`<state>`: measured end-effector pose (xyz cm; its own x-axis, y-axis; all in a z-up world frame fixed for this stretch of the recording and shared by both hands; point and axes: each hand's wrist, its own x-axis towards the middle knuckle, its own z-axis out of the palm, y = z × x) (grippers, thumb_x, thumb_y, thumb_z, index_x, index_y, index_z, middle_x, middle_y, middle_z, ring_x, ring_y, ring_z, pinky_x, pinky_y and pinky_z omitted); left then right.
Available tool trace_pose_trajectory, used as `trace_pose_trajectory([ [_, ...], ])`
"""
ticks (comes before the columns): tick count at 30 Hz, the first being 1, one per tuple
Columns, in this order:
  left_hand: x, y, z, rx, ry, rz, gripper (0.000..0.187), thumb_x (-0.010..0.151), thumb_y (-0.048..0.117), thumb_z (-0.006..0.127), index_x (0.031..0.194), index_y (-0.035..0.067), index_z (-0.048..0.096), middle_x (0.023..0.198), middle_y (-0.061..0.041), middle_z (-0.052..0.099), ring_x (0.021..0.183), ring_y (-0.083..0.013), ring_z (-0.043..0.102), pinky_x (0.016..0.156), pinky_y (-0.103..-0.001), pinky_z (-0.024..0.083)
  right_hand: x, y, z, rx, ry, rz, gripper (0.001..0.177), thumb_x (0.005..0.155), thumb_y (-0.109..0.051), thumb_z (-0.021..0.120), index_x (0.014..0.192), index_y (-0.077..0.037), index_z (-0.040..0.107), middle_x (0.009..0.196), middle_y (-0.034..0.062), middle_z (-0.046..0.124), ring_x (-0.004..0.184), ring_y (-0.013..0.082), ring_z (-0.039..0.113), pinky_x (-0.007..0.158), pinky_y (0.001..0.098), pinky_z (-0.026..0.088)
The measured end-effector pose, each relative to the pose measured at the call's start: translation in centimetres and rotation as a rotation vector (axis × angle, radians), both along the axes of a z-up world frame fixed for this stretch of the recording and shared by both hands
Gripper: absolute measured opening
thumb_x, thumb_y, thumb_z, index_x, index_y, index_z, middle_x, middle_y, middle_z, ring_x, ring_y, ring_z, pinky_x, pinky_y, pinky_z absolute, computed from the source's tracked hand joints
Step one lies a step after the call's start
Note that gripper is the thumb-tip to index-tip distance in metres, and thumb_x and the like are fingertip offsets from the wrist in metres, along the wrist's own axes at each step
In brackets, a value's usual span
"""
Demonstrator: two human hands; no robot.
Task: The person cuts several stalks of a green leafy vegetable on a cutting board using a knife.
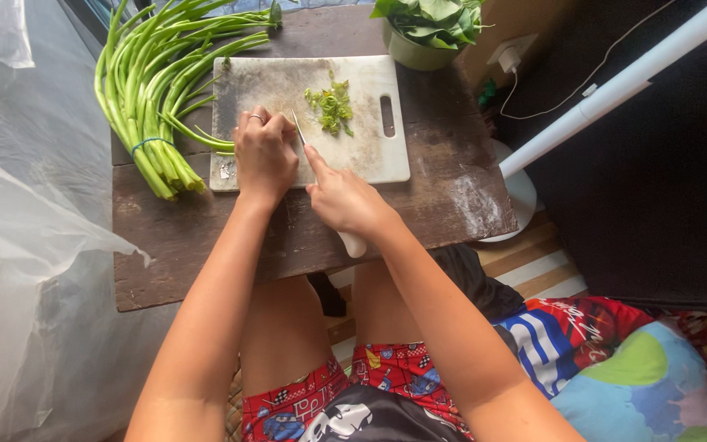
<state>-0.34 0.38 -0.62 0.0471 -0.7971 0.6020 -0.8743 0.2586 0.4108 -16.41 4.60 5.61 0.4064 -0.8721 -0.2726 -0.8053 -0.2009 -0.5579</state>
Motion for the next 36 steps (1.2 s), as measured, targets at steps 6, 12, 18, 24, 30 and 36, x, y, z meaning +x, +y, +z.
trace_pose_trajectory([
  [6, -0.2, 0.2, 0.3, 0.035, 0.026, 0.026, 0.006, 0.085, 0.004, 0.070, 0.083, 0.008, 0.073, 0.094, -0.009, 0.066, 0.099, -0.0299, 0.060, 0.086, -0.044, 0.047, 1.4, -1.0, 0.0, -0.016, 0.028, -0.015, 0.071, 0.098, -0.025, 0.045, 0.162, -0.016, 0.016, 0.122, 0.0238, 0.067, 0.112, 0.0423, 0.065, 0.099, 0.0513, 0.049],
  [12, 0.2, 0.5, 0.1, -0.059, 0.114, -0.023, 0.005, 0.089, 0.004, 0.074, 0.086, 0.007, 0.075, 0.093, -0.010, 0.071, 0.095, -0.0319, 0.061, 0.083, -0.044, 0.049, 0.1, 1.9, 2.4, -0.004, 0.230, 0.022, 0.075, 0.093, -0.019, 0.043, 0.164, -0.019, 0.018, 0.117, 0.0229, 0.070, 0.109, 0.0423, 0.067, 0.099, 0.0518, 0.051],
  [18, 0.2, 0.4, -0.4, -0.092, 0.137, -0.040, 0.005, 0.086, 0.004, 0.076, 0.087, 0.008, 0.079, 0.090, -0.010, 0.073, 0.091, -0.0310, 0.063, 0.081, -0.043, 0.051, -0.1, 2.1, 2.3, 0.003, 0.263, 0.005, 0.076, 0.092, -0.017, 0.043, 0.164, -0.021, 0.019, 0.117, 0.0233, 0.070, 0.110, 0.0425, 0.068, 0.098, 0.0522, 0.051],
  [24, 0.6, 0.8, -0.5, -0.101, 0.108, -0.085, 0.010, 0.085, -0.001, 0.073, 0.091, 0.004, 0.079, 0.093, -0.012, 0.073, 0.093, -0.0326, 0.064, 0.084, -0.043, 0.052, 0.8, 0.2, 0.5, -0.105, 0.226, 0.002, 0.086, 0.083, -0.011, 0.049, 0.163, -0.020, 0.019, 0.115, 0.0223, 0.070, 0.109, 0.0417, 0.068, 0.097, 0.0520, 0.051],
  [30, 0.3, 1.0, -0.3, -0.108, 0.124, -0.068, 0.007, 0.085, -0.002, 0.073, 0.088, 0.004, 0.078, 0.092, -0.012, 0.073, 0.094, -0.0332, 0.064, 0.082, -0.044, 0.053, -0.3, 0.8, 1.3, -0.113, 0.229, -0.060, 0.077, 0.089, -0.015, 0.046, 0.163, -0.019, 0.023, 0.113, 0.0230, 0.071, 0.107, 0.0432, 0.068, 0.097, 0.0528, 0.052],
  [36, 0.1, 1.1, -0.1, -0.103, 0.104, -0.068, 0.010, 0.085, -0.004, 0.070, 0.087, 0.003, 0.076, 0.094, -0.013, 0.072, 0.094, -0.0344, 0.063, 0.083, -0.044, 0.052, 0.1, 1.5, 1.8, -0.112, 0.147, 0.004, 0.070, 0.095, -0.024, 0.046, 0.162, -0.022, 0.025, 0.113, 0.0233, 0.071, 0.105, 0.0447, 0.067, 0.097, 0.0539, 0.050],
])
